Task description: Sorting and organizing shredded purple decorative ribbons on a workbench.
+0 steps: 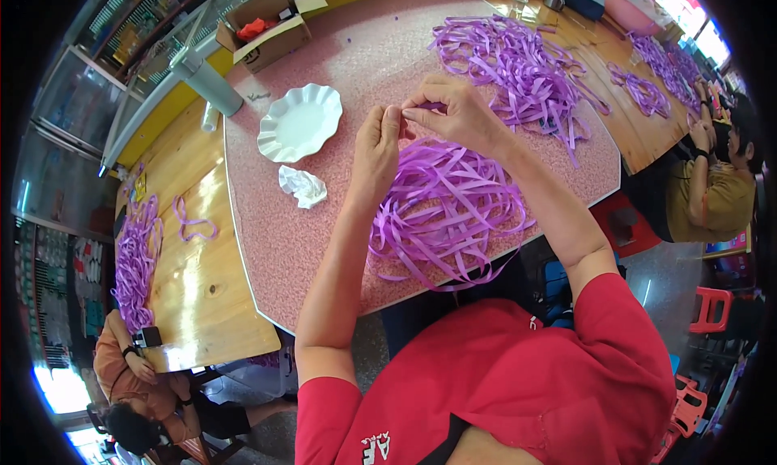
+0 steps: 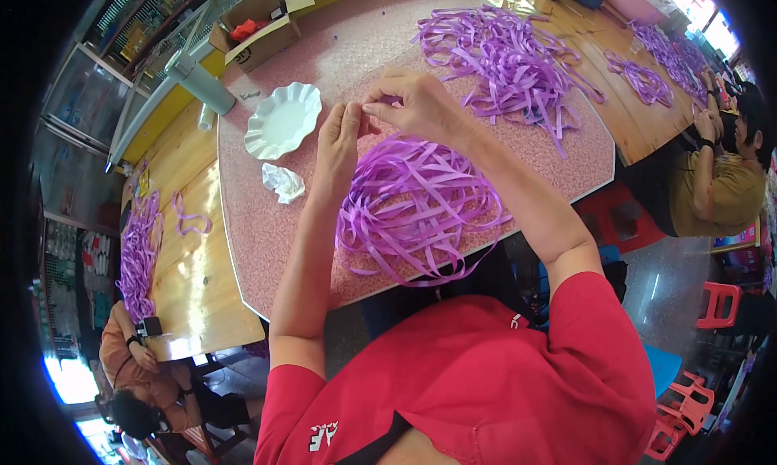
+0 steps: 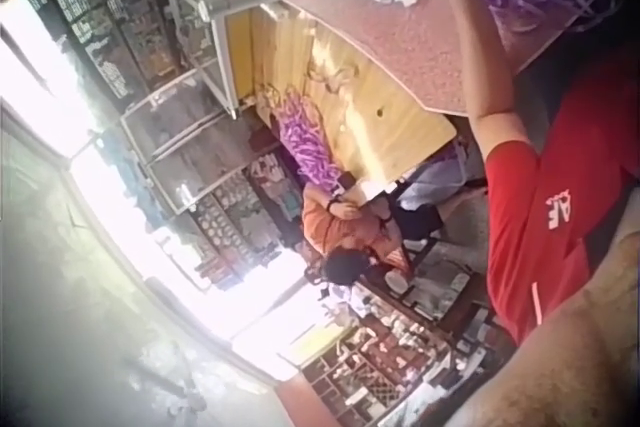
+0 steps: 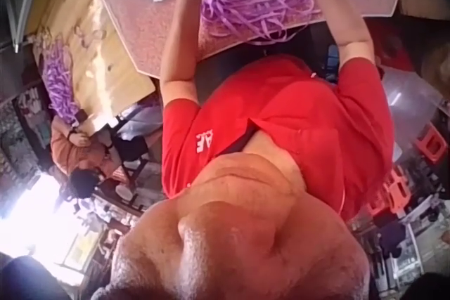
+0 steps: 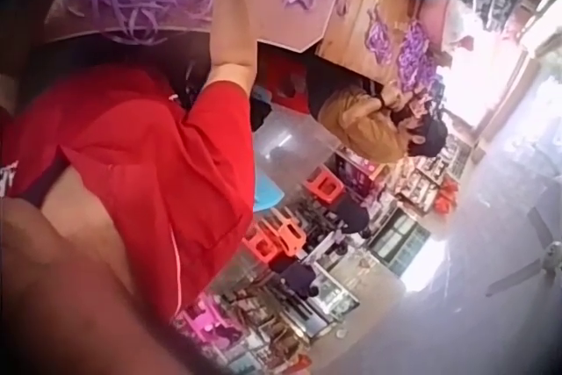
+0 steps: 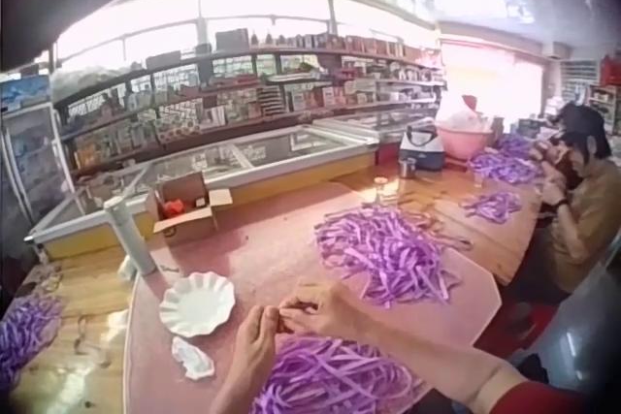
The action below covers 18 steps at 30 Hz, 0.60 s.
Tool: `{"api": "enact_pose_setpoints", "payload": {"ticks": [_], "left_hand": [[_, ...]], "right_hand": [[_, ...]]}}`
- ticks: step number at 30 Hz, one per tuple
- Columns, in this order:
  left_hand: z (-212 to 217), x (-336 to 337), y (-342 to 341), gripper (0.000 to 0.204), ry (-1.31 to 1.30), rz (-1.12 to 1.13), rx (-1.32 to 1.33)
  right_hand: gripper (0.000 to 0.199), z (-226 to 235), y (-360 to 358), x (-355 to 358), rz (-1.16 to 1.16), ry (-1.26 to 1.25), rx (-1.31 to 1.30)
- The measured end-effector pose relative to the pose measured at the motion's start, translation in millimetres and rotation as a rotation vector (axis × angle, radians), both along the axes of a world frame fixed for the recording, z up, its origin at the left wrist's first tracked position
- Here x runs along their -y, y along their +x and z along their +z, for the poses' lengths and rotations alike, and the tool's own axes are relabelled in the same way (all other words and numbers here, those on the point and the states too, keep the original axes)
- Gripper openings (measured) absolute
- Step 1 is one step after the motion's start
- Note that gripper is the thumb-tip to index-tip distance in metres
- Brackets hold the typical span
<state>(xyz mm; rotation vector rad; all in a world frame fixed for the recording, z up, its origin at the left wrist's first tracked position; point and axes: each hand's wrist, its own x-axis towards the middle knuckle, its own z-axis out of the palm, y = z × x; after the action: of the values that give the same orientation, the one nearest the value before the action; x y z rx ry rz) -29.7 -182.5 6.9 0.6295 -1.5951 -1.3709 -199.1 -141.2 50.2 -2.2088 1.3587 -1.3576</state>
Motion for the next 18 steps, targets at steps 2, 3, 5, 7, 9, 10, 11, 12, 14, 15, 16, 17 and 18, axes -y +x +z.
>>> {"api": "enact_pose_setpoints", "payload": {"ticks": [2,3,5,7,9,10,11,12,14,15,16,17,18], "left_hand": [[-1.8,0.4,-4.2,0.03,0.019,0.006,-0.007],[-3.2,0.4,-6.1,0.029,0.062,-0.003,-0.058],[-7.8,2.5,-2.7,0.023,0.101,-0.031,-0.099],[-9.5,3.4,1.7,0.02,0.082,-0.008,-0.01],[-8.1,3.1,3.4,0.017,0.071,0.017,0.078],[-6.3,2.3,5.3,0.014,0.11,0.001,0.105],[-5.0,1.2,6.8,0.012,0.149,-0.016,0.131],[-3.4,-0.3,8.5,0.012,0.16,-0.009,0.132],[-0.4,-2.8,9.7,0.01,0.298,-0.04,0.092],[-3.0,-1.6,8.0,0.01,0.299,-0.051,0.018],[-1.1,-3.7,6.1,0.01,0.303,-0.048,0.019],[4.1,-7.5,4.5,0.01,0.314,-0.051,-0.042],[7.0,-9.7,2.7,0.011,0.325,-0.055,-0.103]], "right_hand": [[0.01,-9.3,-7.8,8.6,0.016,0.021,0.028],[0.009,-14.5,-12.3,13.1,0.038,0.041,0.057],[0.009,-20.0,-17.8,19.6,0.066,0.062,0.089],[0.011,-26.2,-24.0,23.1,0.225,0.31,0.346],[0.013,-31.8,-32.0,24.3,0.273,0.414,0.428],[0.015,-29.3,-31.1,22.9,0.317,0.517,0.511],[0.015,-26.8,-31.1,20.0,0.322,0.528,0.512],[0.017,-23.2,-31.9,15.8,0.304,0.566,0.556],[0.019,-20.1,-32.9,13.2,0.288,0.607,0.599],[0.018,-21.3,-33.6,13.6,0.275,0.649,0.671],[0.017,-23.2,-34.0,14.3,0.259,0.688,0.744],[0.017,-25.9,-32.6,15.4,0.261,0.692,0.746],[0.015,-29.0,-30.1,16.6,0.245,0.701,0.796]]}}
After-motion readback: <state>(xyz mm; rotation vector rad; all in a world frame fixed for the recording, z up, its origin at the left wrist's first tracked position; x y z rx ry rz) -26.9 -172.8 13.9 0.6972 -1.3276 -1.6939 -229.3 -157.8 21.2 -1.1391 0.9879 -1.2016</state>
